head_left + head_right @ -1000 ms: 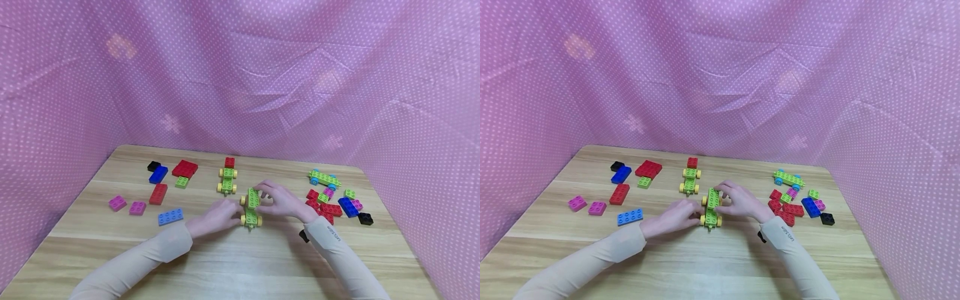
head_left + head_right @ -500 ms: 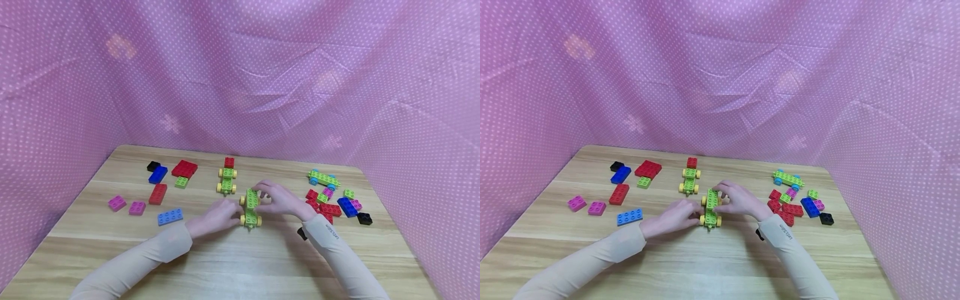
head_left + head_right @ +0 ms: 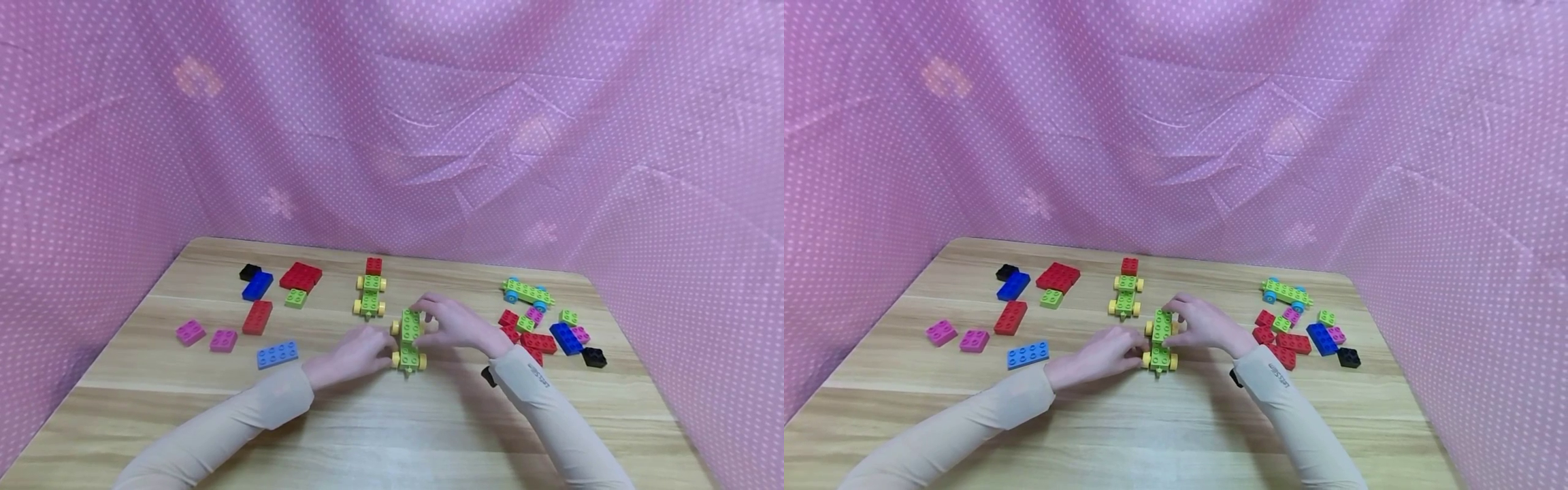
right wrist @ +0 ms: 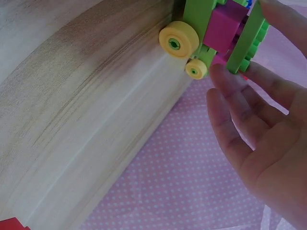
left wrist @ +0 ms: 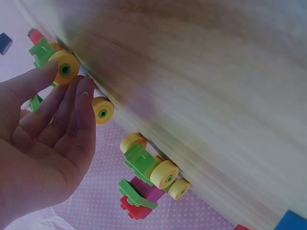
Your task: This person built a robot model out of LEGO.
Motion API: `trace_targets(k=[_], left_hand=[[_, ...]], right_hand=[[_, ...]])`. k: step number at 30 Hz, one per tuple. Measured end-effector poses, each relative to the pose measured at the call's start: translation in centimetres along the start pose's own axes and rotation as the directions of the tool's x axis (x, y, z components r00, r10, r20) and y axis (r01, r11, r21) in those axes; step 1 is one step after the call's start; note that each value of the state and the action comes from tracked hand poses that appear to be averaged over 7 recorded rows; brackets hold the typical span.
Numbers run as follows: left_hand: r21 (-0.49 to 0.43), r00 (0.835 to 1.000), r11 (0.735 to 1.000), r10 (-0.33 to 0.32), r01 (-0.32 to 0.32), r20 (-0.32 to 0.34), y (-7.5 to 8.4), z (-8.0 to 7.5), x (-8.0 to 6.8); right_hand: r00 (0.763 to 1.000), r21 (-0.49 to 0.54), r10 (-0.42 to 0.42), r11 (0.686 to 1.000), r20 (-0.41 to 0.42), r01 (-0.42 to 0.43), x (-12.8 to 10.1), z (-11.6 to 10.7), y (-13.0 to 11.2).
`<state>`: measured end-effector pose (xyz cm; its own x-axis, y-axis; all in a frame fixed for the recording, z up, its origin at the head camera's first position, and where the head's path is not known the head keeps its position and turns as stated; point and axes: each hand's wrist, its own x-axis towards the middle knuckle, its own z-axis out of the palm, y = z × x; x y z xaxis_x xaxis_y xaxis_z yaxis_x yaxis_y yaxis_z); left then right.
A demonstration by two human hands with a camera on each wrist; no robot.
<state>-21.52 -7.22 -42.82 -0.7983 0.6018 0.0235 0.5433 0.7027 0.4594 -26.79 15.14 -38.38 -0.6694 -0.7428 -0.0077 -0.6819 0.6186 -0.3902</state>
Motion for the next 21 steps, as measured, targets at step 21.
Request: trace_targets(k=[21], left_hand=[[0.002, 1.0, 1.0, 0.028, -0.028, -0.008, -0.06, -0.12, -0.14]], right_hand=[[0.998, 0.032, -0.056, 0.998, -0.001, 0.056, 0.2, 0.0, 0.56]])
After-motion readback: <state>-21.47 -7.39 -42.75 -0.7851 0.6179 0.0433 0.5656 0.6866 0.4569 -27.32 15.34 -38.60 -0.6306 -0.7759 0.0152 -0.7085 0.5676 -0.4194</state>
